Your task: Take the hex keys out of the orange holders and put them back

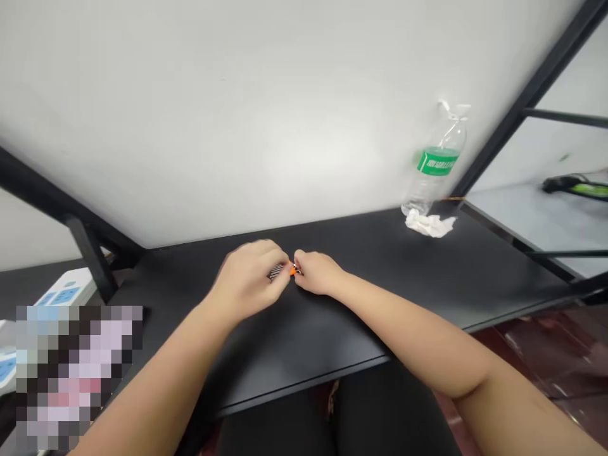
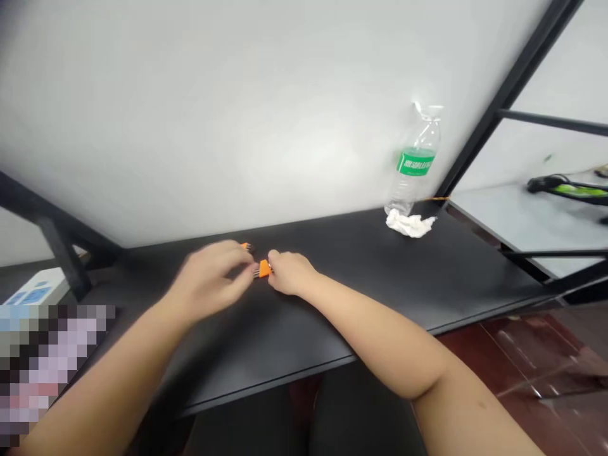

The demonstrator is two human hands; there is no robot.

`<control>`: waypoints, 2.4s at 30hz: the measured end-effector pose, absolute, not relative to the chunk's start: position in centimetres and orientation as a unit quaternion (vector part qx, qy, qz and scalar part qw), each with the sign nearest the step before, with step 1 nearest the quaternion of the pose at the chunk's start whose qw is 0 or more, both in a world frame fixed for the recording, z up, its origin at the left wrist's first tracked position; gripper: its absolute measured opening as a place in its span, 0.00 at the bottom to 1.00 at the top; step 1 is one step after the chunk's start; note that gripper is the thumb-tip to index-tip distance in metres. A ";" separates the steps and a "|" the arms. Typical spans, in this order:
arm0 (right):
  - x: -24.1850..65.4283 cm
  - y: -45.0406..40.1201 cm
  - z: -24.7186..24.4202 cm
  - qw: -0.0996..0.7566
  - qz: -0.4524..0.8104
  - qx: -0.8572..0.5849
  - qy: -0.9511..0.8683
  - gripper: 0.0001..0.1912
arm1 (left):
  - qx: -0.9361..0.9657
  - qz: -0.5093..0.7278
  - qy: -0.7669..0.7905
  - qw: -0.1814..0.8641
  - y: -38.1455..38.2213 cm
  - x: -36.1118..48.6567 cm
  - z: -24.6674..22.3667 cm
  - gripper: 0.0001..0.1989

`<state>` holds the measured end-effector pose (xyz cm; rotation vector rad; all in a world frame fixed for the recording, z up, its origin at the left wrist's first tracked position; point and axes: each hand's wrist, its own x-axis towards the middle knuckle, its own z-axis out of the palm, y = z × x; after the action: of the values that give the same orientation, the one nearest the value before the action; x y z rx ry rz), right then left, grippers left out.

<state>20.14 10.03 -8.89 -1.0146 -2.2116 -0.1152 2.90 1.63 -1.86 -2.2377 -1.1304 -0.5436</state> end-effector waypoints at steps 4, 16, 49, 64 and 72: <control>19.9 10.0 -8.9 0.336 -0.027 -0.408 -0.848 0.08 | -0.837 -0.132 -0.450 0.283 4.0 2.9 -2.6 0.17; 18.9 9.3 -8.9 0.319 -0.043 -0.419 -0.849 0.07 | -0.818 -0.194 -0.525 0.136 7.8 1.2 -4.0 0.14; 19.8 11.1 -8.2 0.470 0.270 -0.327 -0.774 0.11 | -0.847 -0.227 -0.417 0.240 8.1 0.4 -4.2 0.16; 19.5 11.8 -8.3 0.503 0.137 -0.350 -0.779 0.10 | -0.801 -0.213 -0.458 0.320 8.5 0.5 -5.0 0.23; 23.3 12.2 -6.9 0.427 0.066 -0.478 -0.765 0.03 | -0.802 -0.215 -0.461 0.312 9.1 -0.5 -4.8 0.23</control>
<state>23.28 12.18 -6.92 -1.1931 -1.9117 0.1644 -0.46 9.06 -4.81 -2.1173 -1.2166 -0.5679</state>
